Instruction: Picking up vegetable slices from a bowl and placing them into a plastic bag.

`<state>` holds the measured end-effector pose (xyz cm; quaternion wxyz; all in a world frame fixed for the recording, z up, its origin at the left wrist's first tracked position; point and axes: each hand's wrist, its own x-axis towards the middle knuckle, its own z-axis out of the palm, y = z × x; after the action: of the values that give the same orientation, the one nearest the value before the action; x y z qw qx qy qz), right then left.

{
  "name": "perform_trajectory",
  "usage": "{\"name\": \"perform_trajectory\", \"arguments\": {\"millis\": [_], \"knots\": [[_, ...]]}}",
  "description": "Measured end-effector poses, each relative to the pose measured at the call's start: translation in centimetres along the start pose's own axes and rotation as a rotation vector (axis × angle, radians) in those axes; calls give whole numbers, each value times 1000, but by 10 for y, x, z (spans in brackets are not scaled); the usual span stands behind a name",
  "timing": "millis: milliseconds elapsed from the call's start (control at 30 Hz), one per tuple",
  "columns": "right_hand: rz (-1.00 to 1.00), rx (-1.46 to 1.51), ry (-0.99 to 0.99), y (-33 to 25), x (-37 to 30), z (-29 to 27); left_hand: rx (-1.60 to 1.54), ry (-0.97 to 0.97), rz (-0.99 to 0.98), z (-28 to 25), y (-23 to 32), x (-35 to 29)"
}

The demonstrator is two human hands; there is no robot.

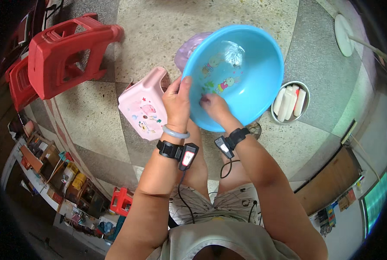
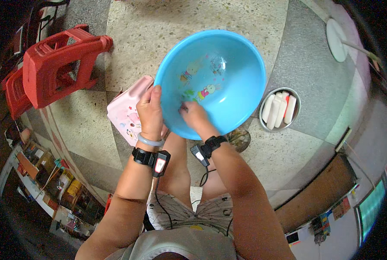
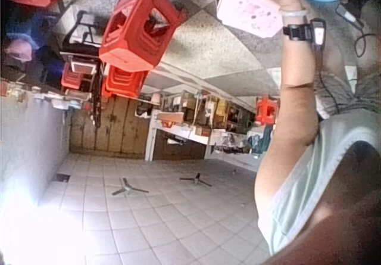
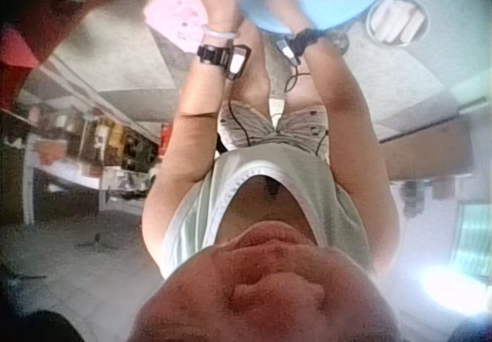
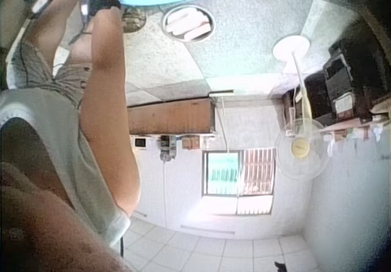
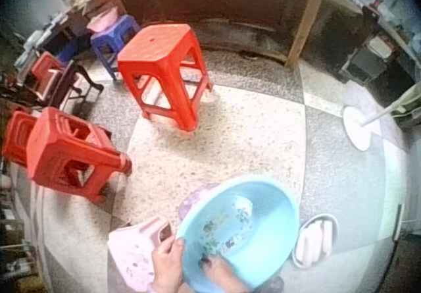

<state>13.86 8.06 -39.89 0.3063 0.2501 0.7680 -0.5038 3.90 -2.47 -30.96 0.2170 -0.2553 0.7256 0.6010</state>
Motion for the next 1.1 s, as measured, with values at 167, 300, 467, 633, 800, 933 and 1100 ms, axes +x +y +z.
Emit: {"name": "perform_trajectory", "arguments": {"millis": [167, 300, 467, 633, 800, 933, 1100], "knots": [[-7, 167, -210, 4, -41, 18, 74, 62, -151, -16, -46, 9], [57, 157, -330, 16, -68, 17, 136, 72, -221, -10, -95, 1], [224, 257, -377, 46, -90, 29, 206, 51, -292, 0, -123, -12], [32, 141, -256, 49, -109, 29, 124, 14, -452, 1, -122, -9], [-75, 65, -81, 31, -108, 8, -51, 42, -533, 7, -124, 0], [24, 279, -144, 49, -90, -16, 4, 33, -479, 22, -110, 5], [253, 658, -328, 40, -47, -61, -53, -76, -533, 29, -121, 19]]}}
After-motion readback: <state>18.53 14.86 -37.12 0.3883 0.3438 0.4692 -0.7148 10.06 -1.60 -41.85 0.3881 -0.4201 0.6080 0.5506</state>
